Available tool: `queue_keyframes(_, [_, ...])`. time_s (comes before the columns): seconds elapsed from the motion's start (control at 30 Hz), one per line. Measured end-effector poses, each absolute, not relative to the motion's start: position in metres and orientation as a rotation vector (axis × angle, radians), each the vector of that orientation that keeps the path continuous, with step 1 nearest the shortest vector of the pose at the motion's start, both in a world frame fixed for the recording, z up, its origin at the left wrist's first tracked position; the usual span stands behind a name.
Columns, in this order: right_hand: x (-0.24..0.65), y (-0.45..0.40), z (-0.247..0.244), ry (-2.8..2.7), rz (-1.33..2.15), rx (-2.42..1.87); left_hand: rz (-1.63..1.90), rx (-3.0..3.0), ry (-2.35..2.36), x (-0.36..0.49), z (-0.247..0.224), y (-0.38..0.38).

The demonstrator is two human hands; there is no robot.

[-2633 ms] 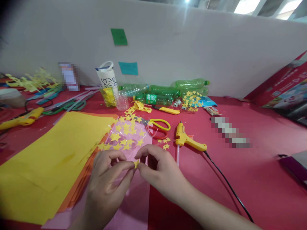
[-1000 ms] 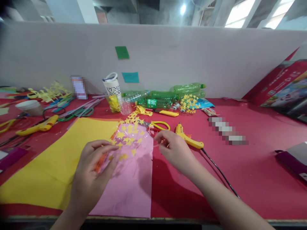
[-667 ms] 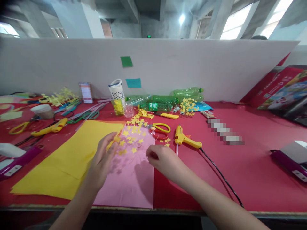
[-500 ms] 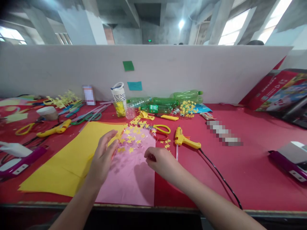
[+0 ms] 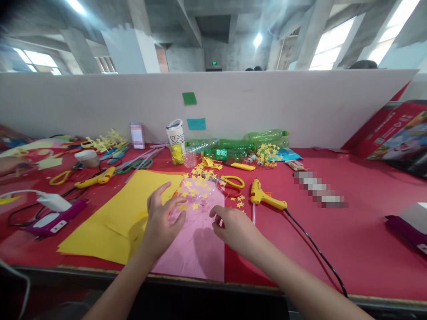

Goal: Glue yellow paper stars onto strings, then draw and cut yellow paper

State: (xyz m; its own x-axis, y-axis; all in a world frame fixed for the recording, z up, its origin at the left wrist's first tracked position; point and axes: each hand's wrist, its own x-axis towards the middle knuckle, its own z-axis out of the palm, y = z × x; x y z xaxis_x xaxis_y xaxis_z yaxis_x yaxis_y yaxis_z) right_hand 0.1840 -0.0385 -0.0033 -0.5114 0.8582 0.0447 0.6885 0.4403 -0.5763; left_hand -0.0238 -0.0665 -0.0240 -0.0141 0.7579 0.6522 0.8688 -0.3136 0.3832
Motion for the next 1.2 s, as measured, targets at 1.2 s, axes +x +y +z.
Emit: queue_keyframes(1.2, [0.215, -0.043, 0.000, -2.311, 0.346, -1.081, -1.193, -2.602, -1.623, -0.003, -0.028, -0.095])
